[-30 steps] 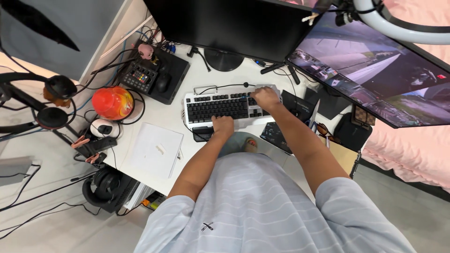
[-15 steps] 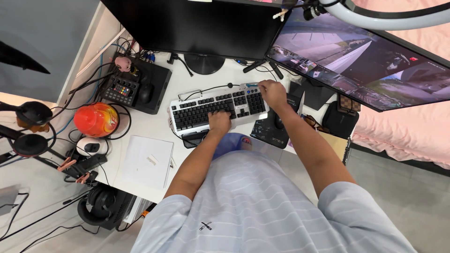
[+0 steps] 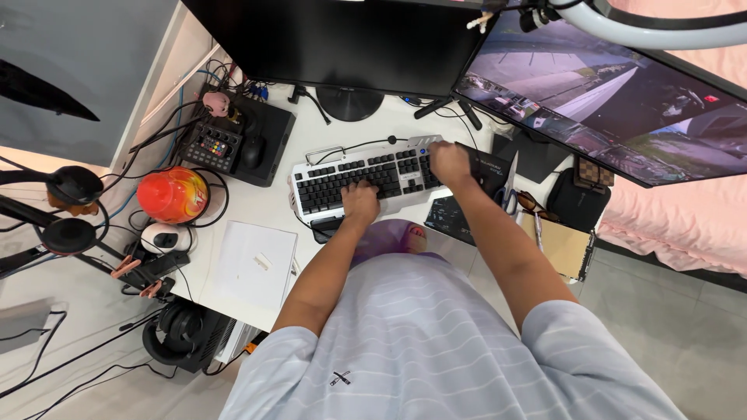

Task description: Modify or repair a computer keyboard by applying paper or tape under the keycaps.

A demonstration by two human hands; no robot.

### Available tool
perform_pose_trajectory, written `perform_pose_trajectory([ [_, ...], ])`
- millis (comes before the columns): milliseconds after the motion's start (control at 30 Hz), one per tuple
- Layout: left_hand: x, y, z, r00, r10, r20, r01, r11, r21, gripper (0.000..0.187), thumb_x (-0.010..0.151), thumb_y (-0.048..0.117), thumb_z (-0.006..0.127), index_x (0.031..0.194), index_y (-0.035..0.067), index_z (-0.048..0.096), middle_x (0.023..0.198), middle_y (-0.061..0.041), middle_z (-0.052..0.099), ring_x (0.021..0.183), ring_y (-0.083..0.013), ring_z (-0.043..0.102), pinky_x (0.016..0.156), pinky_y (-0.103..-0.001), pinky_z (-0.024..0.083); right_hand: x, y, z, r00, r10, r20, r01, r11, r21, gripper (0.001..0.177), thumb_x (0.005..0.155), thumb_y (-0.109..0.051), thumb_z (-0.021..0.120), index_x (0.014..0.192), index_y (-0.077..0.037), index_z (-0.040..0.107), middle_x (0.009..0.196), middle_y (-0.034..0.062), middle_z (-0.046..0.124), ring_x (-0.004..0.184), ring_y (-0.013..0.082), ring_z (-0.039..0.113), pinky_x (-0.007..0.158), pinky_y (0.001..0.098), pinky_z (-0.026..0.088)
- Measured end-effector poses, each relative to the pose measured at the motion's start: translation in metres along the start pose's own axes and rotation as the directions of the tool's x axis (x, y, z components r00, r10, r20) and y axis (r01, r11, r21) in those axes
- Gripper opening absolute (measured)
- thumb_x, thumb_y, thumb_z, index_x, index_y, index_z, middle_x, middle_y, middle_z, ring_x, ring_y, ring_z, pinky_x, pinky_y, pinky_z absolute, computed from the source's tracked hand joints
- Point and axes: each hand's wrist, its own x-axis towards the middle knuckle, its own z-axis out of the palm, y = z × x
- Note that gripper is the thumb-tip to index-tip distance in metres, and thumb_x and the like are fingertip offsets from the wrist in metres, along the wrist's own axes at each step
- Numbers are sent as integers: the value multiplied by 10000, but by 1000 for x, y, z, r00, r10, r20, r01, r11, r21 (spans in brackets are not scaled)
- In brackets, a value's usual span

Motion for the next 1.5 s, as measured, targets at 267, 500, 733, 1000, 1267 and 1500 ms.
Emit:
perform_pose_trajectory([
  [267, -7, -11, -18, 999, -40, 21, 41, 998, -39, 285, 830, 244, 730, 1110, 218, 779, 1242, -68, 651, 1201, -324, 576, 1003, -501, 414, 25, 15, 5, 985, 156, -70, -147, 981, 124, 98, 917, -147, 700, 933, -86, 775, 864, 195, 739, 793, 394, 721, 742, 476, 583],
  [500, -6, -12, -18, 996, -57, 62, 59, 998, -33, 257, 845, 251, 727, 1093, 211, 778, 1257, -63, 644, 1210, -321, 566, 1012, -498, 412, 31, 2, 17, 968, 247, -35, -206, 872, 444, 113, 859, -168, 681, 896, -108, 770, 805, 159, 748, 756, 349, 754, 741, 439, 609],
  [733, -10, -14, -18, 987, -67, 144, 69, 998, -9, 218, 879, 164, 673, 1040, 212, 812, 1203, -102, 698, 1191, -307, 635, 1028, -483, 456, 32, 5, 19, 994, 92, -50, -95, 994, -52, 77, 911, -110, 708, 895, -74, 774, 832, 178, 750, 746, 389, 719, 693, 478, 579],
  [1000, -16, -13, -1, 880, -20, 475, 61, 995, -73, 326, 887, 142, 636, 1189, 79, 739, 1222, -179, 714, 1145, -350, 693, 964, -457, 561, 40, 33, 15, 975, 214, -57, -199, 960, 197, 165, 901, -180, 641, 954, -89, 767, 901, 158, 763, 795, 342, 751, 751, 446, 603],
  [1267, -7, 6, 16, 837, 27, 546, 22, 996, -83, 372, 854, 148, 649, 1198, 25, 720, 1276, -197, 691, 1190, -357, 677, 976, -435, 566, 36, -10, 25, 998, 45, 43, -49, 994, 93, 174, 893, -141, 634, 976, -114, 785, 900, 167, 767, 810, 369, 740, 756, 454, 603],
  [1500, 1, 4, 16, 781, 31, 623, 103, 979, -178, 476, 825, 305, 729, 1190, 0, 723, 1291, -218, 681, 1209, -371, 651, 1031, -436, 528, 52, 33, 23, 987, 153, 51, -141, 973, -185, 131, 872, -160, 657, 897, -79, 756, 865, 178, 756, 848, 368, 732, 740, 474, 594],
])
